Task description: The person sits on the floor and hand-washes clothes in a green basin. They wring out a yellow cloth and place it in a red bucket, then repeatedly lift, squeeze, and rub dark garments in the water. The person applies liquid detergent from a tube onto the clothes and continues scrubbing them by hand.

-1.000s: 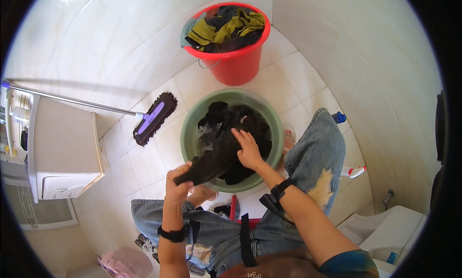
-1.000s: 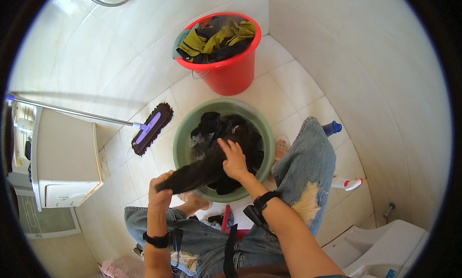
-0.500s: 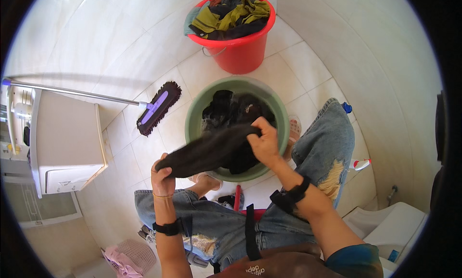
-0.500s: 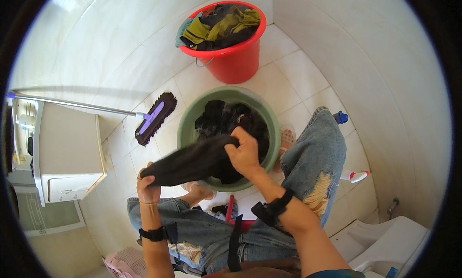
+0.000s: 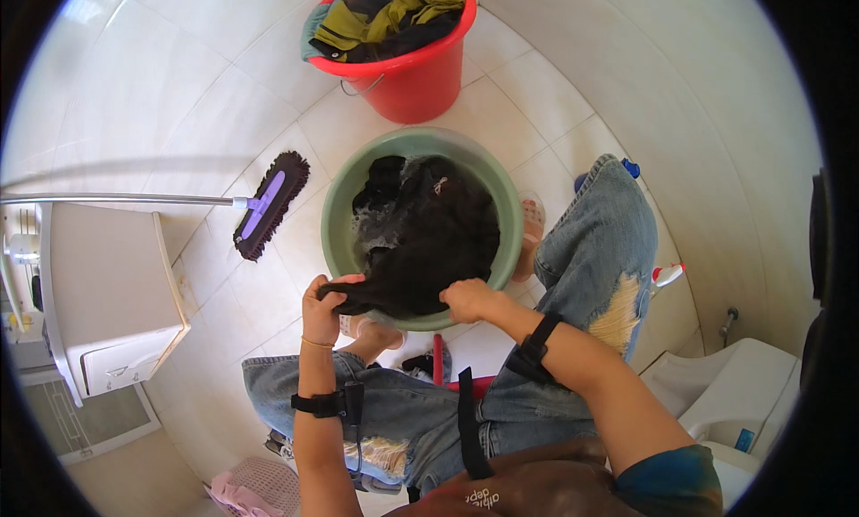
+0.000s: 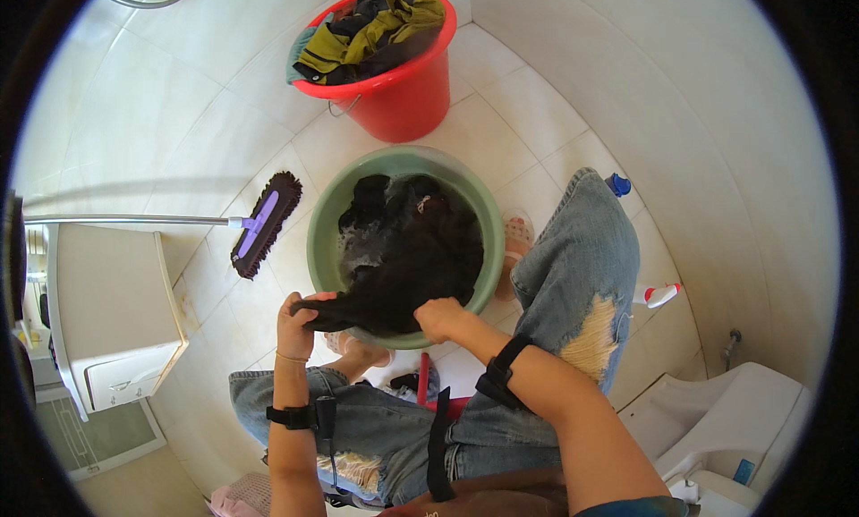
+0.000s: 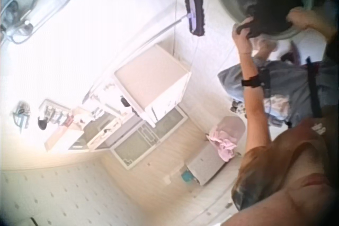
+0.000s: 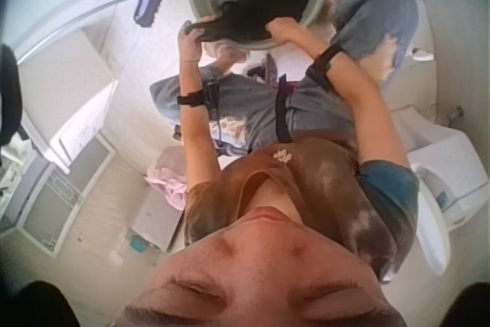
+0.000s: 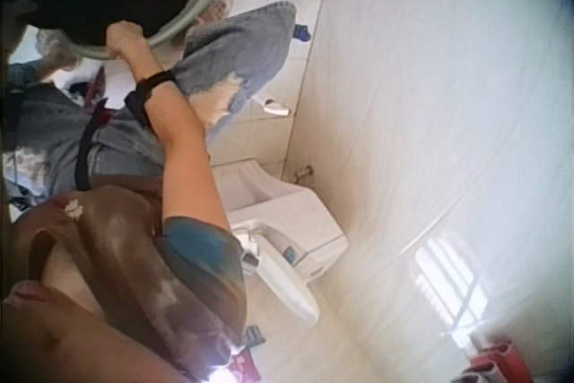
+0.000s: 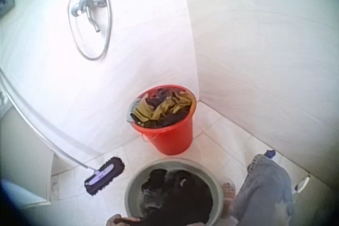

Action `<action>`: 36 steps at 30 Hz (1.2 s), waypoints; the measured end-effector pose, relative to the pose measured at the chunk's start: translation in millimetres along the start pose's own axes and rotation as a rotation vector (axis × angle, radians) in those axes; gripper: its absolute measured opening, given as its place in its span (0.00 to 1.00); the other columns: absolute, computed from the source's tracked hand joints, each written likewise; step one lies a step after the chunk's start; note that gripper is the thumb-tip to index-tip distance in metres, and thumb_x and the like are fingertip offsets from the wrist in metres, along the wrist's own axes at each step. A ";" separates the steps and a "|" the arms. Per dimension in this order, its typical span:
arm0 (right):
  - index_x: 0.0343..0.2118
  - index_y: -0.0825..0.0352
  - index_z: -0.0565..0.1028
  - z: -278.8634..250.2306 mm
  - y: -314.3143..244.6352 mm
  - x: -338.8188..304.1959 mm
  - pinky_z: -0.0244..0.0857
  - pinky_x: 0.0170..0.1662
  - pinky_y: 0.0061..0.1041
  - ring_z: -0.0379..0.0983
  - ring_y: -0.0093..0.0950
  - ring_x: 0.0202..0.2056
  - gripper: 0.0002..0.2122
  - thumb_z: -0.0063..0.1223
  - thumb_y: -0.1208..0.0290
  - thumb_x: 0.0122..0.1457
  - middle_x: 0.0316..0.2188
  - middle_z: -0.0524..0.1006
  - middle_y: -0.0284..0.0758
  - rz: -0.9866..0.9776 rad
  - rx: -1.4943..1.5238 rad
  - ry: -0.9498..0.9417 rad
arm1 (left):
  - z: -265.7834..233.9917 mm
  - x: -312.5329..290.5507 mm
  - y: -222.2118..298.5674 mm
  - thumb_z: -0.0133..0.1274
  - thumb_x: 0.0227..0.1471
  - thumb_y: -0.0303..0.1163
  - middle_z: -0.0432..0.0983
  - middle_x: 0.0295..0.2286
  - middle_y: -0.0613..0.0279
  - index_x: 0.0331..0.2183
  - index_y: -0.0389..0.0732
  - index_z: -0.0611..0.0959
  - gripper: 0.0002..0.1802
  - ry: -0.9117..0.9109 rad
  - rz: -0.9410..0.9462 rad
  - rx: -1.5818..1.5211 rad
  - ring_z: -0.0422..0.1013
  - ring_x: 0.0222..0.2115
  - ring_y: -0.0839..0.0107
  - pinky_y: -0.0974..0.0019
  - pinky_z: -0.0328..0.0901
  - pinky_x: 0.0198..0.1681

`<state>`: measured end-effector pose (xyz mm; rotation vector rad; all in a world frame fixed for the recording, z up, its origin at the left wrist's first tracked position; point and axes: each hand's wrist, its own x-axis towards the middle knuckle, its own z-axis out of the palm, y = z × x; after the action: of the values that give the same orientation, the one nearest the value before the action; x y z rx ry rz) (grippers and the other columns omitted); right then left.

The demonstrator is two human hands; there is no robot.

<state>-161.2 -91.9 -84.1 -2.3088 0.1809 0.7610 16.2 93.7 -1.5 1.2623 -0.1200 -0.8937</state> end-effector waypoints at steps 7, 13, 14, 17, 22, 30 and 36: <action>0.44 0.65 0.70 -24.9 42.1 16.2 0.64 0.45 0.35 0.70 0.41 0.41 0.19 0.45 0.75 0.45 0.38 0.74 0.45 0.251 0.142 0.244 | -11.8 3.7 8.0 0.42 0.33 0.15 0.74 0.32 0.45 0.20 0.41 0.64 0.10 0.052 0.043 -0.142 0.69 0.40 0.51 0.53 0.61 0.49; 0.49 0.64 0.66 -17.3 73.5 39.6 0.61 0.48 0.32 0.67 0.40 0.45 0.23 0.45 0.76 0.46 0.42 0.71 0.46 0.293 0.462 0.385 | -5.2 0.5 10.8 0.41 0.34 0.14 0.74 0.34 0.45 0.20 0.40 0.64 0.09 -0.002 0.071 -0.076 0.69 0.41 0.51 0.53 0.61 0.49; 0.50 0.63 0.65 -14.8 77.7 44.3 0.60 0.49 0.32 0.66 0.41 0.46 0.24 0.45 0.76 0.46 0.44 0.69 0.46 0.312 0.518 0.361 | -4.7 -0.2 11.4 0.41 0.34 0.14 0.74 0.34 0.45 0.20 0.40 0.64 0.09 -0.018 0.090 -0.121 0.68 0.42 0.51 0.53 0.62 0.49; 0.53 0.59 0.62 -1.7 85.3 51.9 0.58 0.51 0.34 0.63 0.42 0.48 0.26 0.47 0.76 0.46 0.49 0.65 0.44 0.360 0.420 0.340 | -4.7 -1.5 13.6 0.41 0.34 0.14 0.74 0.34 0.44 0.20 0.40 0.64 0.09 -0.032 0.101 -0.119 0.68 0.42 0.51 0.53 0.62 0.49; 0.52 0.54 0.64 30.9 78.2 52.4 0.57 0.51 0.40 0.65 0.41 0.46 0.24 0.54 0.69 0.48 0.46 0.68 0.42 0.298 0.044 0.395 | -7.5 -4.3 15.1 0.41 0.35 0.14 0.73 0.35 0.44 0.20 0.40 0.64 0.09 0.008 0.092 -0.103 0.68 0.42 0.51 0.54 0.61 0.49; 0.27 0.67 0.73 -24.3 63.9 65.1 0.63 0.37 0.36 0.70 0.44 0.34 0.10 0.54 0.64 0.47 0.28 0.74 0.44 0.276 0.540 0.861 | -15.4 -1.1 14.8 0.45 0.39 0.16 0.73 0.37 0.45 0.19 0.38 0.66 0.08 0.073 0.125 0.012 0.70 0.36 0.65 0.67 0.64 0.43; 0.28 0.71 0.71 -115.9 73.1 23.9 0.63 0.33 0.24 0.69 0.26 0.28 0.09 0.51 0.68 0.52 0.25 0.73 0.35 0.165 1.236 1.279 | -18.8 7.1 12.4 0.54 0.45 0.24 0.74 0.33 0.60 0.21 0.39 0.71 0.08 0.247 0.153 0.180 0.66 0.30 0.80 0.77 0.61 0.37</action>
<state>-110.6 -220.8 -71.1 -1.2111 1.0464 -0.7425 37.4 104.0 -0.1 1.5000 -0.1003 -0.5999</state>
